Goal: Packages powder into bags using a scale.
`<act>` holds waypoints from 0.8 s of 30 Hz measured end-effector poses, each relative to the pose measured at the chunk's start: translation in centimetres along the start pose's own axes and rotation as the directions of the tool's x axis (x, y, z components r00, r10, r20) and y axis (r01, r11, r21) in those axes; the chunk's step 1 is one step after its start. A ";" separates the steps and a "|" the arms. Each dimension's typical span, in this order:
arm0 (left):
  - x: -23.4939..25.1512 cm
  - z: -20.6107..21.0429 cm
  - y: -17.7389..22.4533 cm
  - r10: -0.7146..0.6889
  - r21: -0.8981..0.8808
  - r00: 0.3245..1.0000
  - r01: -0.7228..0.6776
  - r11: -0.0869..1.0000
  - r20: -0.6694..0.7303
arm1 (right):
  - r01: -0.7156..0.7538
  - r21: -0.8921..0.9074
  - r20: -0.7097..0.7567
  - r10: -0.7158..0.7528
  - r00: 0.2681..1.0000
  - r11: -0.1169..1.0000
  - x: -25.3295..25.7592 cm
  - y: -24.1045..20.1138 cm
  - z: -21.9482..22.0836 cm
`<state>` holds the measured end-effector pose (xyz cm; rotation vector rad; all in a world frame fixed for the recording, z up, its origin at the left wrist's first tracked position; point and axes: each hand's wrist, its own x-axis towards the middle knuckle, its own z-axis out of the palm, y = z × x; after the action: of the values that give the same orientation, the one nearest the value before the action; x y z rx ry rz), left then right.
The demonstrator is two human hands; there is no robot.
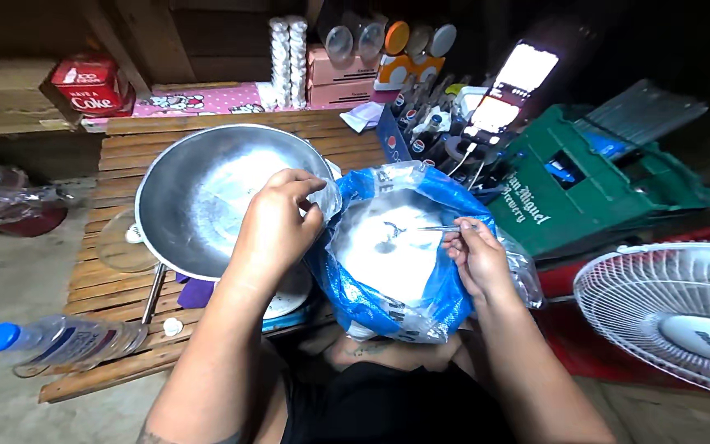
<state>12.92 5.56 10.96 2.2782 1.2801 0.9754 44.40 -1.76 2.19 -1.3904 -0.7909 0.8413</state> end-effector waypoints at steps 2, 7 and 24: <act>-0.3 -0.1 0.2 0.011 -0.013 1.000 -0.011 1.000 0.001 | 0.009 0.113 0.016 -0.011 1.000 0.994 -0.6 -1.3 0.4; 0.0 0.1 0.1 -0.009 -0.033 1.000 0.009 0.999 0.002 | 0.116 0.231 0.088 -0.139 0.986 0.966 -2.2 -5.1 1.8; 0.0 0.0 0.3 -0.040 -0.086 0.999 0.042 0.995 0.024 | 0.520 0.051 0.305 -0.509 0.805 0.853 -3.3 -9.8 8.0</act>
<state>13.07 5.40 11.12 2.1831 1.2461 0.9698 36.22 -0.64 12.28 -0.9988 -1.3615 0.6154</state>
